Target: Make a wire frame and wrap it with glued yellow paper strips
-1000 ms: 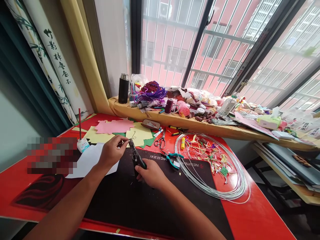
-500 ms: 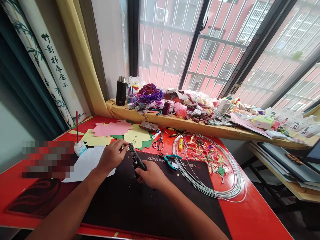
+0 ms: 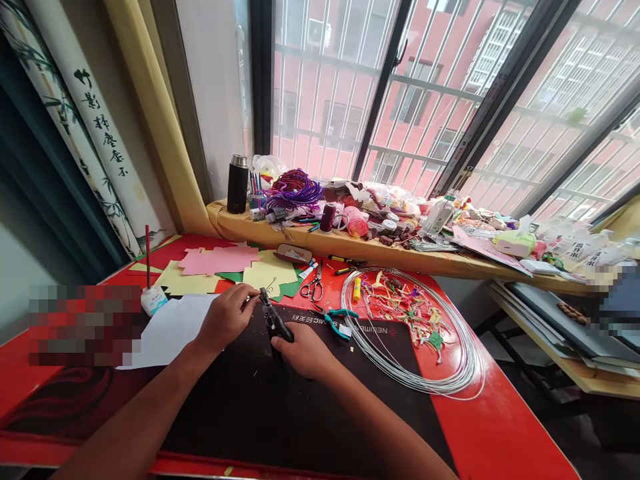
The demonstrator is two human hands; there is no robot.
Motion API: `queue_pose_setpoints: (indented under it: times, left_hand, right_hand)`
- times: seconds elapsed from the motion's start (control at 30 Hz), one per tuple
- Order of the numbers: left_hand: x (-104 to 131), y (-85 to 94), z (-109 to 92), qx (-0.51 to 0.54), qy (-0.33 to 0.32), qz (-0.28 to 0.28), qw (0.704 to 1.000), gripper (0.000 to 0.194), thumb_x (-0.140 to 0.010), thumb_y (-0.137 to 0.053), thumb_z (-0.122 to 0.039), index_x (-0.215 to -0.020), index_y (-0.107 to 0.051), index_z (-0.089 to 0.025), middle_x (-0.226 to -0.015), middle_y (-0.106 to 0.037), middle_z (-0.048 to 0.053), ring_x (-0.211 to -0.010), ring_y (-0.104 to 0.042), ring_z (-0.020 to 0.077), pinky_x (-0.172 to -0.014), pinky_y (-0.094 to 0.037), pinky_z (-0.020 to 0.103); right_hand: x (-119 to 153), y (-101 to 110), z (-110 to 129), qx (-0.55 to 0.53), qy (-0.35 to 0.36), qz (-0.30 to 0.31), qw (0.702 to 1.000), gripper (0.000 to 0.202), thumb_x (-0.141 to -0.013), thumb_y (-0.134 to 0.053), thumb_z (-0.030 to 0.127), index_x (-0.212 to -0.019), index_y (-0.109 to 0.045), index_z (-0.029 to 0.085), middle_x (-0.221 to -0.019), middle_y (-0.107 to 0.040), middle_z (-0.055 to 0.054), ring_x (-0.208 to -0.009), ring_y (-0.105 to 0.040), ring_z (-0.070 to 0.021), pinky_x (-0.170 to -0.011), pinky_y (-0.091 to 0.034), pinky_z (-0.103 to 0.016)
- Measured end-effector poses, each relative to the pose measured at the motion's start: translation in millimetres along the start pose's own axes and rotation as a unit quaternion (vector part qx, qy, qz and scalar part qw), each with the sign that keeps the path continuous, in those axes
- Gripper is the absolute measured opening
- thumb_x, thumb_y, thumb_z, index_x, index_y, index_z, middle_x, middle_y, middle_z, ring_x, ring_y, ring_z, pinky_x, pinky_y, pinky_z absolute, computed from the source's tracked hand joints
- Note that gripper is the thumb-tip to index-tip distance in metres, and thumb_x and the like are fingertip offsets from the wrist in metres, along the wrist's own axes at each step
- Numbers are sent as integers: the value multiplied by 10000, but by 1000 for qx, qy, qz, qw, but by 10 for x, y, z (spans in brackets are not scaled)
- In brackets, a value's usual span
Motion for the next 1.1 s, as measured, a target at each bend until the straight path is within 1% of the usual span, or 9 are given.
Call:
queue_pose_setpoints:
  times: [0.1,0.2,0.3,0.43,0.5,0.63,0.83,0.97,1.1]
  left_hand:
    - [5,-44,-23,-12,-9,9,1000,150,-992,-490,-150,-923,-596,-230,-898,-707,68,-875,-683,255,-783,-540,377]
    - [12,-102,-31,-17,-12,25,999,154,-988,-492,-154,-900,-594,-228,-875,-703,69,-846,-677,257,-768,-537,385]
    - [20,-158,-22,-21,-9,42,999,171,-967,-490,-136,-876,-598,-232,-865,-706,70,-841,-672,260,-769,-535,393]
    - [25,-195,5,-12,1,57,998,169,-940,-501,-126,-858,-604,-233,-861,-710,66,-832,-672,258,-762,-534,393]
    - [22,-190,26,-2,10,56,998,154,-940,-516,-139,-858,-608,-232,-864,-715,63,-836,-676,258,-761,-534,390]
    - [14,-165,62,15,30,49,998,146,-936,-533,-153,-849,-618,-235,-856,-720,57,-839,-680,256,-762,-534,385]
    - [17,-188,19,13,28,56,998,147,-928,-528,-159,-844,-619,-238,-860,-722,61,-835,-681,256,-755,-535,386]
    - [26,-219,-28,18,13,61,998,153,-923,-527,-148,-836,-611,-241,-839,-710,56,-818,-677,255,-748,-535,381]
    - [48,-255,1,24,18,64,997,147,-912,-545,-142,-831,-612,-246,-839,-712,54,-816,-682,255,-746,-532,374]
  right_hand:
    - [-4,-48,-94,-57,-17,9,998,166,-897,-662,338,-841,-595,197,-612,-499,54,-552,-446,-124,-545,-328,-243]
    - [-12,-141,-213,-117,-42,31,992,221,-900,-676,399,-860,-632,185,-589,-474,59,-529,-412,-115,-517,-303,-238]
    - [-22,-224,-302,-156,-62,51,984,281,-891,-689,458,-856,-655,182,-591,-520,46,-516,-408,-113,-505,-309,-241]
    - [-39,-230,-341,-125,-67,48,989,289,-836,-756,453,-886,-654,187,-616,-561,40,-544,-472,-126,-537,-364,-250]
    - [-41,-236,-314,-124,-55,53,989,295,-815,-767,445,-889,-653,183,-677,-596,22,-599,-524,-138,-565,-406,-255]
    - [-11,-257,-251,-177,-41,66,981,348,-786,-773,483,-900,-673,169,-887,-698,-44,-716,-586,-153,-650,-476,-274]
    - [69,-332,-217,-236,-54,75,967,431,-748,-836,517,-937,-663,170,-939,-740,-55,-887,-693,-207,-781,-513,-311]
    - [98,-511,-336,-333,-116,97,931,528,-673,-884,506,-950,-566,189,-858,-757,-58,-790,-739,-207,-757,-533,-329]
    - [66,-559,-413,-338,-132,83,928,519,-659,-882,455,-952,-539,198,-812,-753,-42,-704,-730,-195,-731,-537,-337]
Point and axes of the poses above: each hand's wrist, its own x-axis away from the middle knuckle, its own y-axis out of the back of the hand, z = x × y, the point moved 10 cm from there along -x, towards the middle knuckle
